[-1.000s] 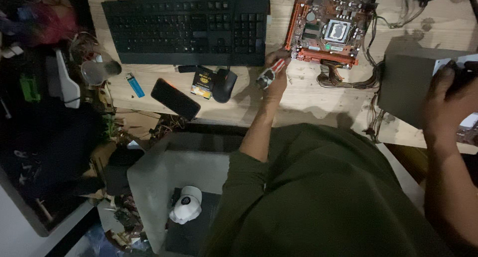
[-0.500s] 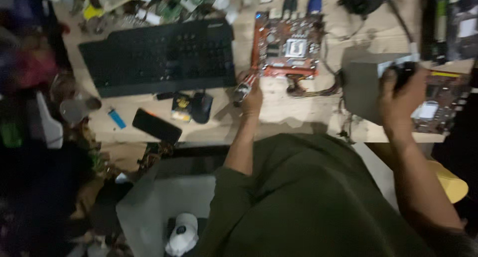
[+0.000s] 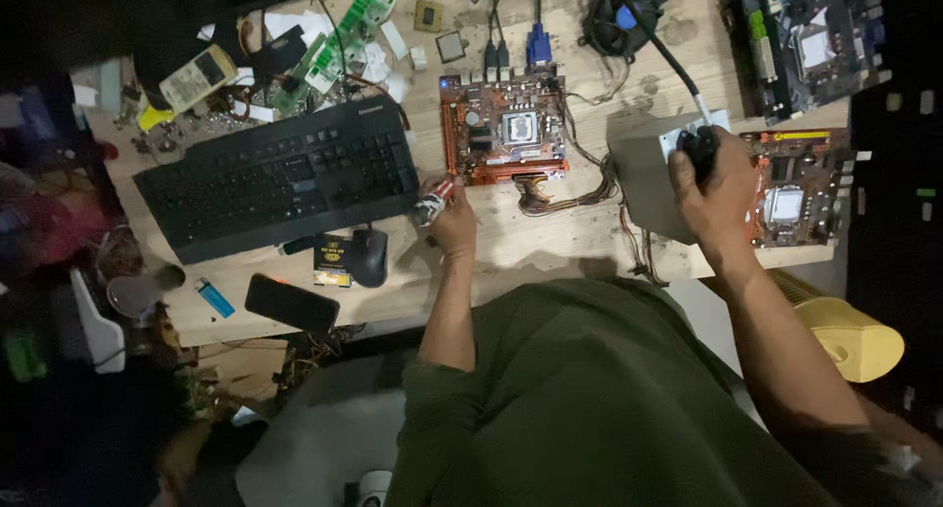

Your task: The person works at a cluttered electronics workbench, connecting cables between a power supply and a motherboard, pressing the motherboard's power area, and handling a RAM stick. They use a screwdriver on the board, reposition the power supply, and reach into a cardboard box of parts before returning to the board.

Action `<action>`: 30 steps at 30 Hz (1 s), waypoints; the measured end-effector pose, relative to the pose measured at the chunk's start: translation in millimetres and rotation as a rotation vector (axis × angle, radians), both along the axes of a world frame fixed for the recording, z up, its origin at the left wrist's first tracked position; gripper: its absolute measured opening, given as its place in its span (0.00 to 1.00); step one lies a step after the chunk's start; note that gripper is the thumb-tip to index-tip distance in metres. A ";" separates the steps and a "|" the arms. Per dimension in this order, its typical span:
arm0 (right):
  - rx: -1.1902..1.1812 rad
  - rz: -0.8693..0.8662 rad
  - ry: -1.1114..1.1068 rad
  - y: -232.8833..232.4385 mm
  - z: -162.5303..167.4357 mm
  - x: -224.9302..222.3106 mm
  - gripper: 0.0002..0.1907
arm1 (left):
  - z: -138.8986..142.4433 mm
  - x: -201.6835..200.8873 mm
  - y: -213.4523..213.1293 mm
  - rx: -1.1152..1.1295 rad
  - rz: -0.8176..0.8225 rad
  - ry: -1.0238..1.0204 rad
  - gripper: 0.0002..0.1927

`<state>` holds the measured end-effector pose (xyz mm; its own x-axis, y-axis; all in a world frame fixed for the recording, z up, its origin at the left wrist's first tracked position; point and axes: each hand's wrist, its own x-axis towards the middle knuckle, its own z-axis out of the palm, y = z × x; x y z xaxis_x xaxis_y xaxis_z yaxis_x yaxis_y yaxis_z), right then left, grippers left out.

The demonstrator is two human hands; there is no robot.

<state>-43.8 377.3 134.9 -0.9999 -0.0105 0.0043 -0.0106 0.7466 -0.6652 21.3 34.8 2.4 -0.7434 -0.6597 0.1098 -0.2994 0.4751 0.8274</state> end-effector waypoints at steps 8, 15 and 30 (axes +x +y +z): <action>0.467 0.188 -0.132 22.8 2.8 14.3 0.52 | 8.0 -1.2 0.9 0.086 0.036 -0.005 0.11; 0.412 0.174 -0.199 16.5 13.4 9.7 0.56 | 4.6 -1.2 3.3 -0.039 0.047 -0.017 0.18; 0.447 0.100 -0.185 11.5 1.8 16.5 0.56 | 9.8 1.4 3.5 -0.015 0.059 -0.115 0.17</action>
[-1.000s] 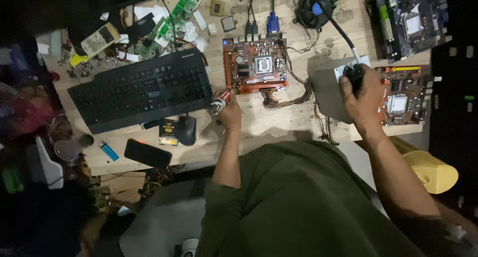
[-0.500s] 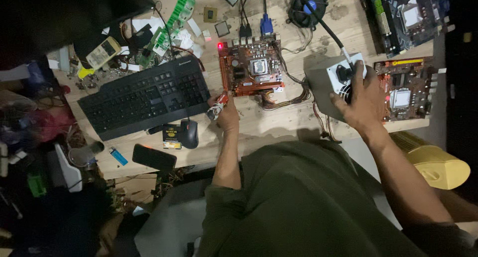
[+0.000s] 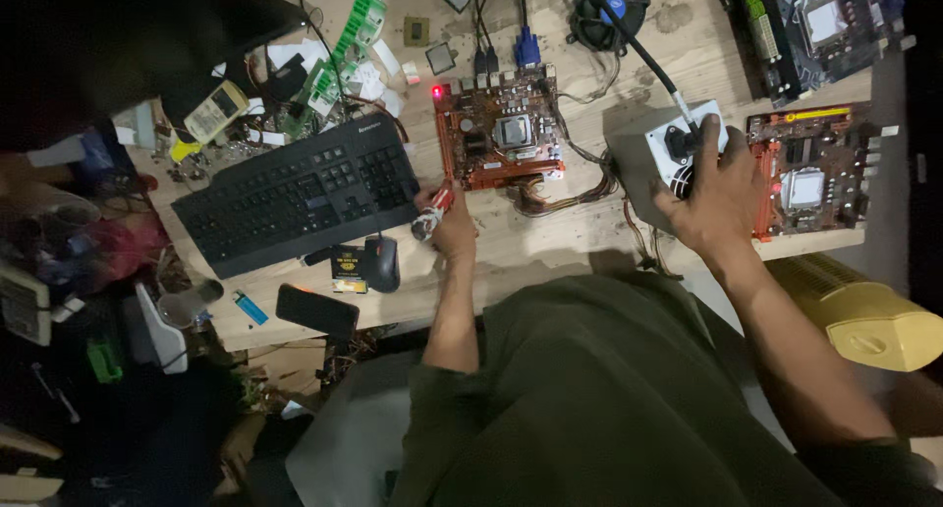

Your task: The person works at a cluttered electronics workbench, connecting cables between a power supply and a motherboard, pressing the motherboard's power area, and handling a RAM stick. They use a screwdriver on the board, reposition the power supply, and reach into a cardboard box of parts before returning to the board.

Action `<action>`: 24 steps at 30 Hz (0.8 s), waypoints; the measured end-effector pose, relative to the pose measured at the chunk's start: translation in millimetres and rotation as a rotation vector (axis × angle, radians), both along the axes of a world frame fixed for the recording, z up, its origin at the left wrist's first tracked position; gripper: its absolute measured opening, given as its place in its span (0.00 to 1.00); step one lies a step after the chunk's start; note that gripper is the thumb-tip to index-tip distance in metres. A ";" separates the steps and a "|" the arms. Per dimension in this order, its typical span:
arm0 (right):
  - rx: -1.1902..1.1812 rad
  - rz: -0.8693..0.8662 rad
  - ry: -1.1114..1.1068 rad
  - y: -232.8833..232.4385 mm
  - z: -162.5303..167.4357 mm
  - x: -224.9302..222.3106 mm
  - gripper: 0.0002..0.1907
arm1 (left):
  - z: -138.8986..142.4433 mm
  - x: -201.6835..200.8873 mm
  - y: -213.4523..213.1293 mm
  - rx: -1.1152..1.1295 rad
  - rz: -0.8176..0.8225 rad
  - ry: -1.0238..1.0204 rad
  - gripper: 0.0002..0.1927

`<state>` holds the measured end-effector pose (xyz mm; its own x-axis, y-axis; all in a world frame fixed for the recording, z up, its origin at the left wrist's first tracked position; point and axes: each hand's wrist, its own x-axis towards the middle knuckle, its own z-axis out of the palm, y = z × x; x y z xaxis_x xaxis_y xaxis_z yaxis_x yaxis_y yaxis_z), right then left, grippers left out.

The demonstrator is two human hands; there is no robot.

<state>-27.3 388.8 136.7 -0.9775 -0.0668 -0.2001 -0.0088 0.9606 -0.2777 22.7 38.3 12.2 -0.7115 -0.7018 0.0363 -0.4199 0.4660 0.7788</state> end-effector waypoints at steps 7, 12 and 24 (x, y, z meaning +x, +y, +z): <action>-0.073 -0.017 0.005 3.5 -6.6 2.4 0.57 | 3.5 44.3 -20.8 0.313 -0.123 0.175 0.16; -0.056 -0.018 -0.024 0.0 -0.5 -1.0 0.61 | 15.9 115.1 -46.4 0.339 -0.409 -0.397 0.11; -0.061 -0.081 -0.079 -6.0 15.2 -1.9 0.60 | 35.8 164.5 -46.5 0.258 -0.637 -0.888 0.18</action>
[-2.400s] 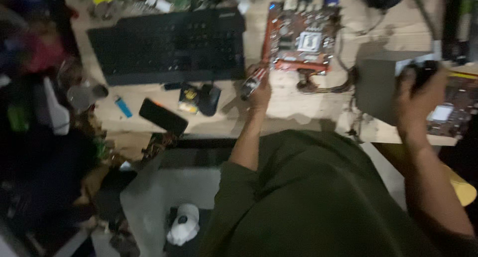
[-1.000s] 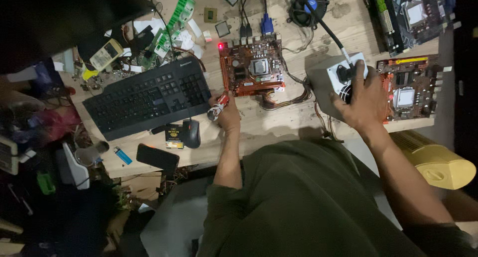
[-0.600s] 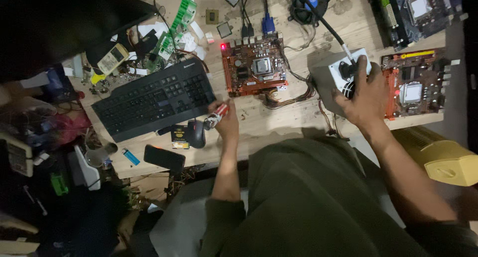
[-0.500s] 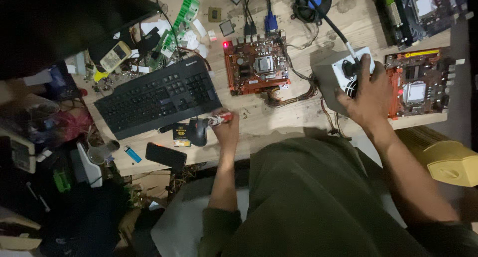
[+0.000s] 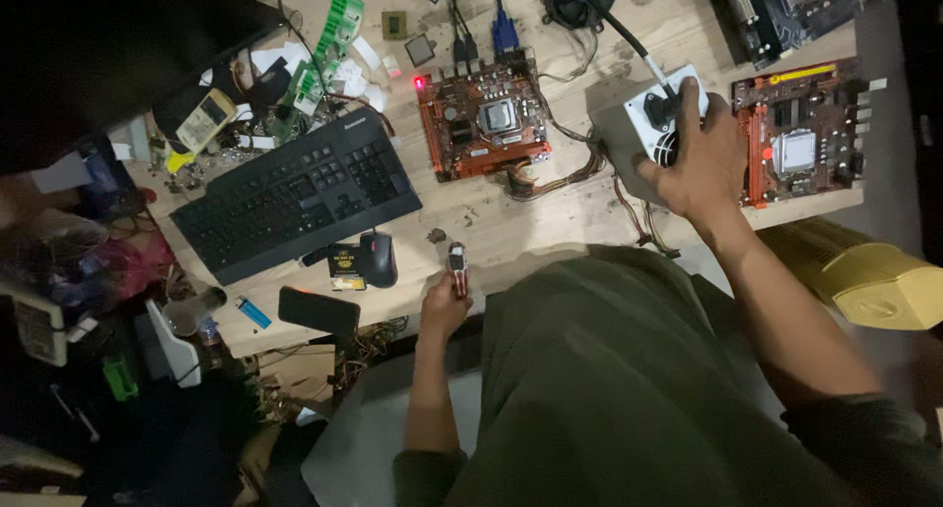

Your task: The person works at a cluttered electronics workbench, connecting cables between a power supply and a motherboard, pressing the motherboard's power area, and handling a RAM stick. They use a screwdriver on the board, reposition the power supply, and reach into a cardboard box of parts before returning to the board.

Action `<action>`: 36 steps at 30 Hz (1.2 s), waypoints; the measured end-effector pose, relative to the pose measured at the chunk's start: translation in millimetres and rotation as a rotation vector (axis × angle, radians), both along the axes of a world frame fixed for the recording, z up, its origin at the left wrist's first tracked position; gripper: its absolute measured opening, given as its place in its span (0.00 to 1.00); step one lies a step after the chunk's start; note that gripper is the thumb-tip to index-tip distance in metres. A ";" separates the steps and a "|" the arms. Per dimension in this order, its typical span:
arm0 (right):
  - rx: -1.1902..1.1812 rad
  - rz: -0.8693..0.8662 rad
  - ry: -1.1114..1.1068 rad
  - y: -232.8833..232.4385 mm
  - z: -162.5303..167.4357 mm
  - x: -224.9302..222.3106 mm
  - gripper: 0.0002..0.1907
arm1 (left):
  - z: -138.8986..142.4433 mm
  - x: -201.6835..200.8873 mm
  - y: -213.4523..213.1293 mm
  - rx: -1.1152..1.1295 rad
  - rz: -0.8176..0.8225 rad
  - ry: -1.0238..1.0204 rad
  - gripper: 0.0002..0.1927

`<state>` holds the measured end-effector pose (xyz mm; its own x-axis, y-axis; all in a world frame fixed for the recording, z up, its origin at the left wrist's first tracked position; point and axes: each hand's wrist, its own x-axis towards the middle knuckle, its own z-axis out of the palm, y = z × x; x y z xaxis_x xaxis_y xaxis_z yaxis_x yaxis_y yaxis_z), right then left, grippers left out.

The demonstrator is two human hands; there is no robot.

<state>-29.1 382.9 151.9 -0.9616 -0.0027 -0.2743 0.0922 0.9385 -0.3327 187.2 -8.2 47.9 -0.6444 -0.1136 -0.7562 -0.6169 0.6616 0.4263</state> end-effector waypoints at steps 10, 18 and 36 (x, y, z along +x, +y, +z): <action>0.038 0.036 0.046 0.6 -1.7 0.0 0.60 | 6.4 -8.4 -0.8 0.075 0.045 0.088 0.23; -0.048 0.007 0.114 11.1 -15.8 6.8 0.58 | 3.7 -21.6 -3.2 0.030 0.069 0.267 0.18; -0.057 0.052 -0.914 153.0 -83.7 346.8 0.17 | -20.0 -18.4 -14.1 0.316 0.126 0.263 0.15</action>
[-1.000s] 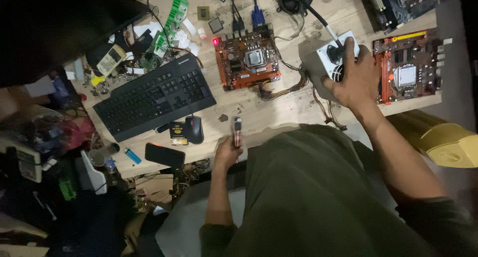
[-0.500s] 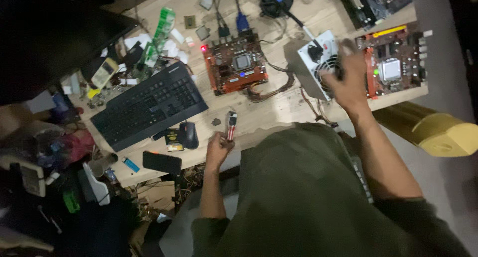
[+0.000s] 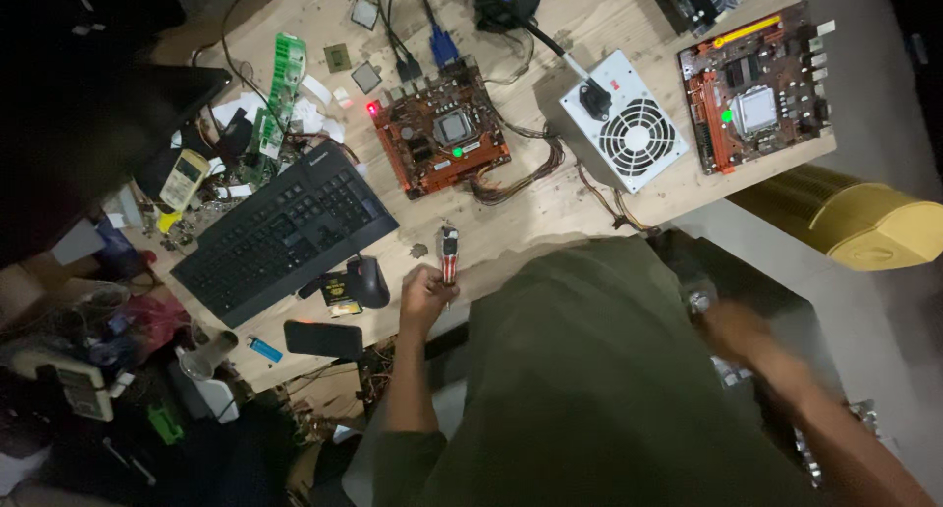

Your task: The person works at a cluttered electronics workbench, connecting cables between a power supply and a motherboard, pressing the motherboard's power area, and handling a RAM stick. They use a screwdriver on the board, reposition the power supply, and reach into a cardboard box of parts before returning to the board.

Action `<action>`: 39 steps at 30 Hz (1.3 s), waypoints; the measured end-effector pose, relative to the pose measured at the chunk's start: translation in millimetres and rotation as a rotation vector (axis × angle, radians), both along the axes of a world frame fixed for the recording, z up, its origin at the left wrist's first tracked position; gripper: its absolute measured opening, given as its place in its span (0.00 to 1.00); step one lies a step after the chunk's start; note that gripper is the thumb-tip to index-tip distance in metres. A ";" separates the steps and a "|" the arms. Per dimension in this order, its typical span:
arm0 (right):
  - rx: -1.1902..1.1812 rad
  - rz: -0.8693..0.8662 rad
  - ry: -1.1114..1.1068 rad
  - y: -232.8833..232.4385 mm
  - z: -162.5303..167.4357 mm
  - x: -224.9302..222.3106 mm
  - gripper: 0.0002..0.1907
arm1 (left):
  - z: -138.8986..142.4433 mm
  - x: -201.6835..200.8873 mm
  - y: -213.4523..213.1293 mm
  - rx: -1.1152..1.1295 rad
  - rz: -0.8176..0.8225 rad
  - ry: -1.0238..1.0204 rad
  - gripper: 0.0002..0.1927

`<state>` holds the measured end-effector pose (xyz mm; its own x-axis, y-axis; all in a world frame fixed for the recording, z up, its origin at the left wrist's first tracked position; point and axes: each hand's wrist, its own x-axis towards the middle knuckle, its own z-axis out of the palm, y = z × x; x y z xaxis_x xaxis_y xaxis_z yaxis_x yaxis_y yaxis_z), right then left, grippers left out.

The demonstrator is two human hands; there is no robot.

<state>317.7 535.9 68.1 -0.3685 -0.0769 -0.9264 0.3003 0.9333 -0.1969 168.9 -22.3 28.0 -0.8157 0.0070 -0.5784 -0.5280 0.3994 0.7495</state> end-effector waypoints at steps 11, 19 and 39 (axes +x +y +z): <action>0.155 -0.238 -0.342 1.2 47.2 49.0 0.17 | 25.5 -49.0 -3.9 -0.092 -0.253 -0.468 0.16; 0.196 -0.204 -0.297 2.3 53.1 5.9 0.17 | 36.4 -75.8 -18.4 0.062 -0.199 -0.568 0.19; 0.233 -0.258 -0.291 -9.4 69.7 10.0 0.18 | 48.5 -83.1 -17.7 0.022 -0.080 -0.684 0.18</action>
<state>327.7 526.5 137.8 -0.0703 0.2061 -0.9760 0.5403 0.8303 0.1364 85.8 -40.0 76.4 -0.2637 0.0698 -0.9621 -0.8550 0.4449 0.2667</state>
